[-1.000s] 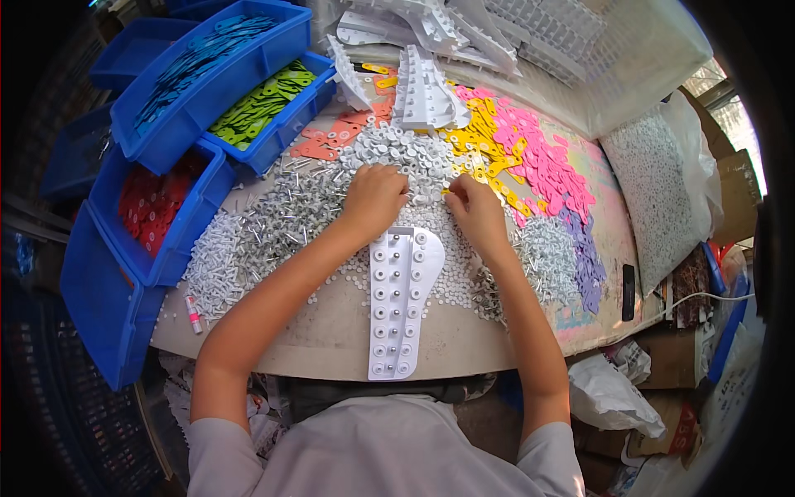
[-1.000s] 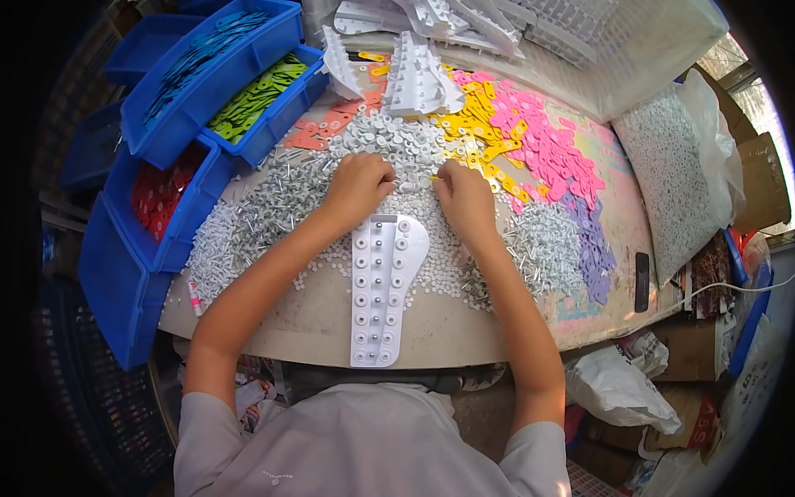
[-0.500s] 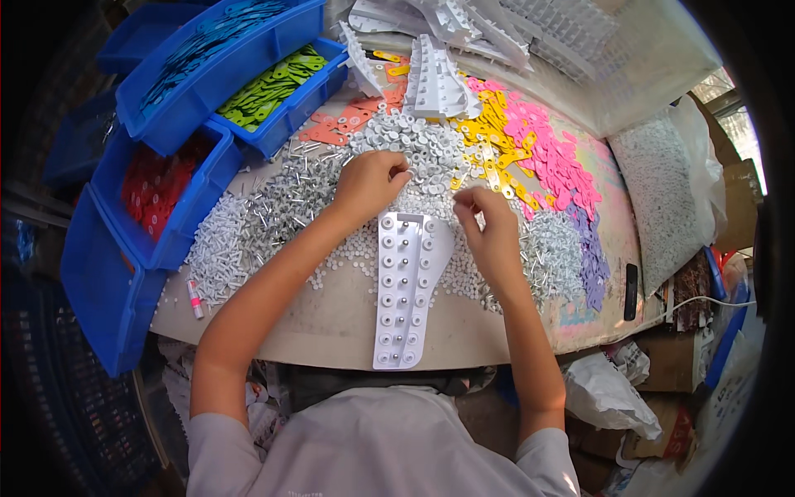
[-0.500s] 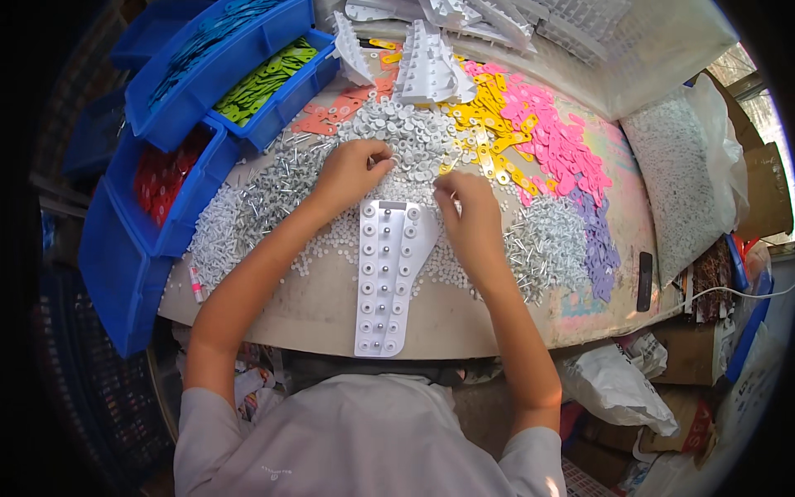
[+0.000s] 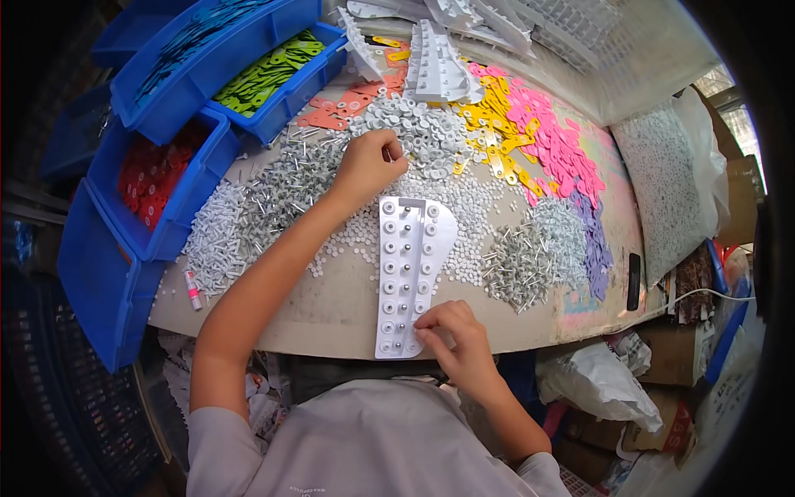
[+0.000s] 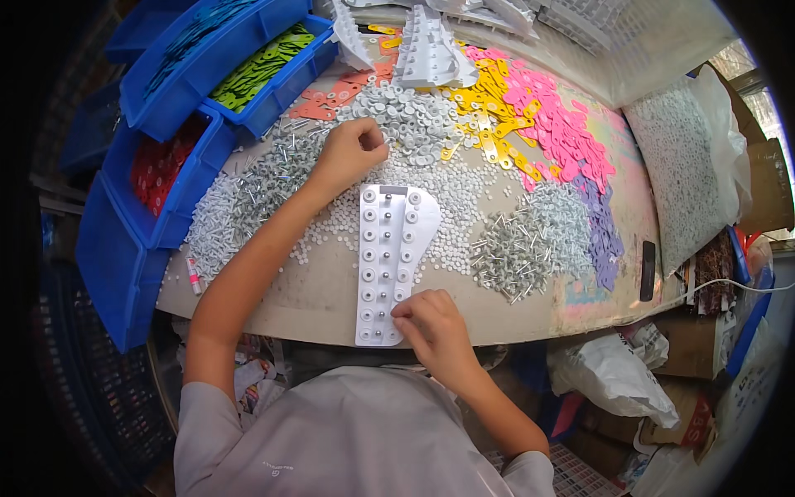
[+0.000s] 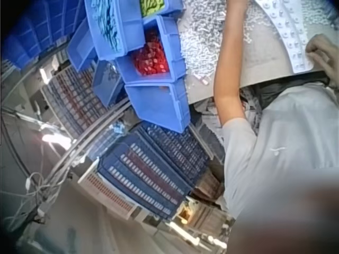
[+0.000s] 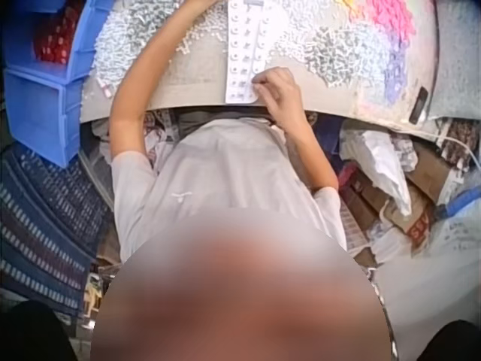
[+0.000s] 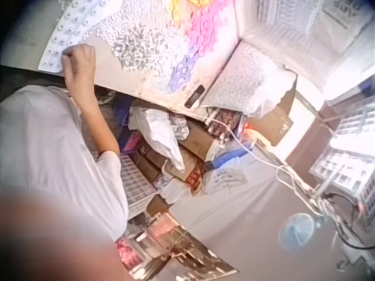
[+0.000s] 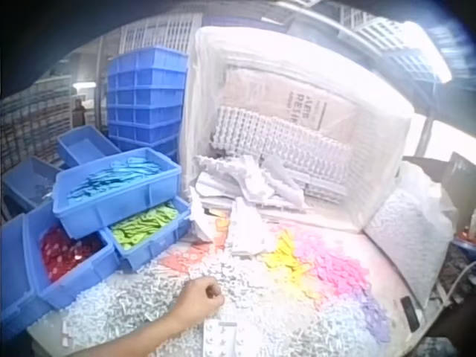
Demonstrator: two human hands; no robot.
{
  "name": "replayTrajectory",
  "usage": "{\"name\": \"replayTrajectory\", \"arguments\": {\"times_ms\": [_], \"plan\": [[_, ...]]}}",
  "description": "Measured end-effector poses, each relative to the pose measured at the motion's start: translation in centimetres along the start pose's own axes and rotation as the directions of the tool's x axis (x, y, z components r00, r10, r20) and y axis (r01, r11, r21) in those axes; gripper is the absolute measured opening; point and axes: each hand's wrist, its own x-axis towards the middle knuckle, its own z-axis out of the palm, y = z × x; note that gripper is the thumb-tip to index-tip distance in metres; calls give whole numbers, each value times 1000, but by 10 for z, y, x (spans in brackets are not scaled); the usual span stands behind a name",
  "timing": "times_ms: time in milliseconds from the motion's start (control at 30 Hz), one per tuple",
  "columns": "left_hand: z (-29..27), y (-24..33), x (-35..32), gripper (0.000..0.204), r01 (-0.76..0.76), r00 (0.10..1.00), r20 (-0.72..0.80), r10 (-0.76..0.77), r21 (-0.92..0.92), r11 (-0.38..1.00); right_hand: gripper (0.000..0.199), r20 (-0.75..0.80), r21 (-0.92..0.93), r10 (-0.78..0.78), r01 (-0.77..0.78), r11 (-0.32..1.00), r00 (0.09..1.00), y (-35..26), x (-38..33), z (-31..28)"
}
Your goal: Assembling a toy xylophone by placing metal keys and fasteners onto a plastic base frame.
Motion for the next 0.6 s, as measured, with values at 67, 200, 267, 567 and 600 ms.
{"name": "replayTrajectory", "arguments": {"times_ms": [67, 200, 267, 567, 600], "plan": [[-3, -2, -1, 13, 52, 998, 33, -50, -73, 996, 10, -18, -6, 1, -1, 1000, 1000, 2, -1, 6], [-6, -6, -3, 10, 46, 999, 20, -43, -198, 979, 10, -92, -2, 57, -57, 998, 994, 4, -4, 15], [-10, -6, -4, 9, 38, 999, 19, -35, -239, 970, 10, -116, 33, 83, -80, 996, 990, 6, -6, 20], [-37, 66, -66, 19, 130, 961, 265, -76, -192, 973, 17, -139, -390, -281, 208, 897, 950, 14, -9, 24], [-41, 69, -80, 18, 119, 948, 314, -52, -199, 973, 19, -126, -437, -338, 254, 863, 933, 14, -9, 24]]}}
